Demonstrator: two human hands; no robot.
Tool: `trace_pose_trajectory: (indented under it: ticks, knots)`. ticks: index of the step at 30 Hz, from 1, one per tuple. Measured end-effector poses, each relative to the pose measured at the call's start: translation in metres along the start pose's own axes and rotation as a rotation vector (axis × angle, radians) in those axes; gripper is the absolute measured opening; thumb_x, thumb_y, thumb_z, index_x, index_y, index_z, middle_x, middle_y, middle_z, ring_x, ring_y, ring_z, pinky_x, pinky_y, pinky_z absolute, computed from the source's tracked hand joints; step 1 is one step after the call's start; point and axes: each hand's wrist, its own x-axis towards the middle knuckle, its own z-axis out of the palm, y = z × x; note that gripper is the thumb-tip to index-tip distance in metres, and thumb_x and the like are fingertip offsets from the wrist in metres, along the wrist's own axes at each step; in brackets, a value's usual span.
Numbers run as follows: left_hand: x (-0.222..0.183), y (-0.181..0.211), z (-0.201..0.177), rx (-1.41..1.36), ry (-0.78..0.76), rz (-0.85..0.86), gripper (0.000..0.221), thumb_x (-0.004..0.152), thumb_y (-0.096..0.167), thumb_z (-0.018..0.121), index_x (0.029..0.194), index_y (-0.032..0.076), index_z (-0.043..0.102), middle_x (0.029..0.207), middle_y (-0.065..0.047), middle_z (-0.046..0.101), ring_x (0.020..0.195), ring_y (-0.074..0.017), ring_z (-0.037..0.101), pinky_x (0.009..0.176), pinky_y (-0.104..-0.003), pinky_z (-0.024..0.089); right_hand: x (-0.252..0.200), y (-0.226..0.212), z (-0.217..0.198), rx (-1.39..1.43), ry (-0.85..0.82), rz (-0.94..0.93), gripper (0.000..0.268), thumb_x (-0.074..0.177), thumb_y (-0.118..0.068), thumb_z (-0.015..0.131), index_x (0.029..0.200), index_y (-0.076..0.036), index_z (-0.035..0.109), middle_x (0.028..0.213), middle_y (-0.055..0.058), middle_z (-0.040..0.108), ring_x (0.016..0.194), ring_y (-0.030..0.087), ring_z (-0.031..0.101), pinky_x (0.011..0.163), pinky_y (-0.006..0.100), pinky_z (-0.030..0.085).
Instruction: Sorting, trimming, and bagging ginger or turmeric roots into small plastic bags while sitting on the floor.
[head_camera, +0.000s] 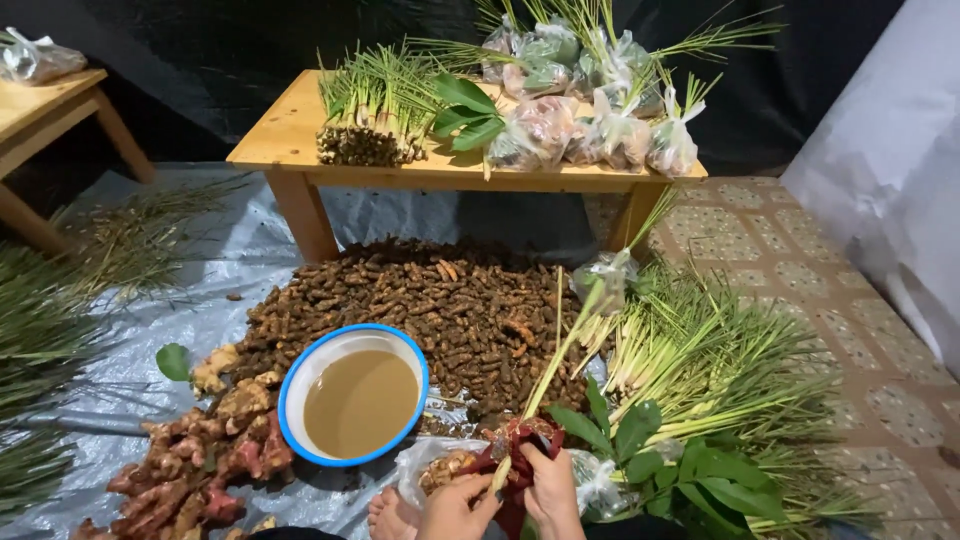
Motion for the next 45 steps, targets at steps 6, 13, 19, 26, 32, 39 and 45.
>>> trace_pose_trajectory:
  ticks: [6, 13, 19, 26, 32, 39, 45]
  knots:
    - [-0.006, -0.029, -0.003, -0.014, 0.01, 0.018, 0.033, 0.078, 0.026, 0.074, 0.11, 0.023, 0.083, 0.104, 0.008, 0.083, 0.067, -0.0032, 0.069, 0.058, -0.017, 0.053, 0.005, -0.019, 0.009, -0.076, 0.023, 0.051, 0.031, 0.091, 0.012, 0.055, 0.12, 0.009, 0.065, 0.094, 0.022, 0.067, 0.07, 0.027, 0.062, 0.058, 0.034, 0.05]
    - [-0.007, -0.064, 0.004, -0.082, 0.034, 0.097, 0.034, 0.077, 0.022, 0.078, 0.11, 0.023, 0.086, 0.09, 0.005, 0.084, 0.073, -0.0044, 0.073, 0.062, -0.016, 0.057, 0.002, -0.022, 0.02, -0.054, -0.009, 0.108, 0.024, 0.094, 0.009, 0.057, 0.116, 0.014, 0.065, 0.098, 0.024, 0.07, 0.077, 0.028, 0.064, 0.067, 0.035, 0.05]
    - [-0.014, -0.099, 0.013, -0.087, -0.058, 0.127, 0.024, 0.083, 0.027, 0.079, 0.106, 0.024, 0.086, 0.085, 0.007, 0.083, 0.079, -0.0035, 0.076, 0.071, -0.015, 0.059, 0.014, -0.019, 0.011, -0.04, 0.021, 0.054, 0.023, 0.092, 0.008, 0.06, 0.114, 0.012, 0.067, 0.095, 0.02, 0.071, 0.075, 0.027, 0.065, 0.064, 0.035, 0.051]
    - [-0.027, -0.097, 0.013, -0.066, -0.07, 0.011, 0.025, 0.078, 0.024, 0.079, 0.102, 0.027, 0.089, 0.072, 0.011, 0.076, 0.068, -0.0011, 0.071, 0.06, -0.013, 0.052, 0.025, -0.031, 0.009, 0.01, 0.039, 0.045, 0.022, 0.095, 0.003, 0.06, 0.116, 0.008, 0.066, 0.103, 0.017, 0.071, 0.083, 0.025, 0.066, 0.068, 0.034, 0.052]
    - [-0.034, -0.098, 0.005, -0.078, -0.161, 0.042, 0.025, 0.082, 0.021, 0.074, 0.103, 0.025, 0.088, 0.079, 0.013, 0.078, 0.069, 0.0006, 0.068, 0.062, -0.013, 0.051, 0.042, -0.053, 0.012, -0.024, 0.099, 0.028, 0.022, 0.097, -0.002, 0.059, 0.117, 0.005, 0.064, 0.105, 0.017, 0.069, 0.089, 0.025, 0.066, 0.074, 0.036, 0.055]
    - [-0.042, -0.078, -0.011, -0.123, -0.254, -0.037, 0.026, 0.085, 0.019, 0.074, 0.107, 0.022, 0.087, 0.071, 0.011, 0.073, 0.064, 0.0003, 0.057, 0.062, -0.012, 0.043, 0.072, -0.051, -0.006, -0.054, 0.097, -0.01, 0.019, 0.095, -0.006, 0.067, 0.111, 0.002, 0.071, 0.088, 0.008, 0.07, 0.063, 0.014, 0.059, 0.045, 0.025, 0.041]
    - [-0.049, -0.053, -0.042, -0.246, -0.321, -0.176, 0.026, 0.087, 0.01, 0.072, 0.108, 0.015, 0.087, 0.081, 0.006, 0.081, 0.067, 0.0012, 0.064, 0.062, -0.011, 0.047, 0.054, -0.092, 0.026, -0.08, 0.127, 0.009, 0.023, 0.104, -0.022, 0.055, 0.125, -0.013, 0.062, 0.107, 0.006, 0.062, 0.079, 0.014, 0.056, 0.055, 0.028, 0.052]
